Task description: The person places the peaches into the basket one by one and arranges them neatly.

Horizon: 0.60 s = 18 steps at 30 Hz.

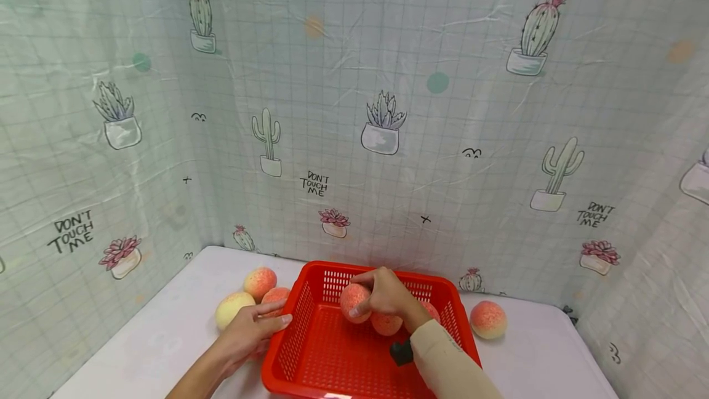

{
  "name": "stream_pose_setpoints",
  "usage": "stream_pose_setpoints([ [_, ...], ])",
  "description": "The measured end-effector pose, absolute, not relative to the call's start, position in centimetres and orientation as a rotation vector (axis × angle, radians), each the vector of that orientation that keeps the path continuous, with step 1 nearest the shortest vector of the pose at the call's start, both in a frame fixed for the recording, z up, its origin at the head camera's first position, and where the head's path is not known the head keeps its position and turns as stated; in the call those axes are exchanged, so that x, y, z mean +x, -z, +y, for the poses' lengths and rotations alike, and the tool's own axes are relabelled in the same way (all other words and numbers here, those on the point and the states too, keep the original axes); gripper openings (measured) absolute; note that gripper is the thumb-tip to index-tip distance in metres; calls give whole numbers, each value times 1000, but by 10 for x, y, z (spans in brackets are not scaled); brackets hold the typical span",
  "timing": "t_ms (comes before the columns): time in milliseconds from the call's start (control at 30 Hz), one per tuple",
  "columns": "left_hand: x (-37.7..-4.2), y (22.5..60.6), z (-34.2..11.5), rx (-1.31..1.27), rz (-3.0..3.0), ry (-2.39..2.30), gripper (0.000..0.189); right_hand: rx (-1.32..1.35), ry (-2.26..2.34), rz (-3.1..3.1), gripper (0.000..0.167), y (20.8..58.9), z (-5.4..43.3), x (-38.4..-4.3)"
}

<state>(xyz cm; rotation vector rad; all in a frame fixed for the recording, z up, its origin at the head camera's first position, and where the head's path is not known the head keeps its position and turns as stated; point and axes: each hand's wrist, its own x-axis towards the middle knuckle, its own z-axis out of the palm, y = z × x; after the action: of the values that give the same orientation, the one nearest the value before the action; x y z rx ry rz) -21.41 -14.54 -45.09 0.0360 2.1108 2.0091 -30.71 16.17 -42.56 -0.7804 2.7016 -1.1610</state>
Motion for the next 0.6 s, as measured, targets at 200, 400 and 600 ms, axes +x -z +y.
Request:
stream_pose_setpoints([
  [200,-215,450,-145,-7,2145,-1983,73,-762,1172,2686,60,426,160,-306],
  [400,-215,452,-145,10,2137,-1990,74,-774,1144,2697,57,427,160,-305],
  [600,-214,452,-146,23,2121,-2003,74,-790,1136,2696,58,428,158,-306],
])
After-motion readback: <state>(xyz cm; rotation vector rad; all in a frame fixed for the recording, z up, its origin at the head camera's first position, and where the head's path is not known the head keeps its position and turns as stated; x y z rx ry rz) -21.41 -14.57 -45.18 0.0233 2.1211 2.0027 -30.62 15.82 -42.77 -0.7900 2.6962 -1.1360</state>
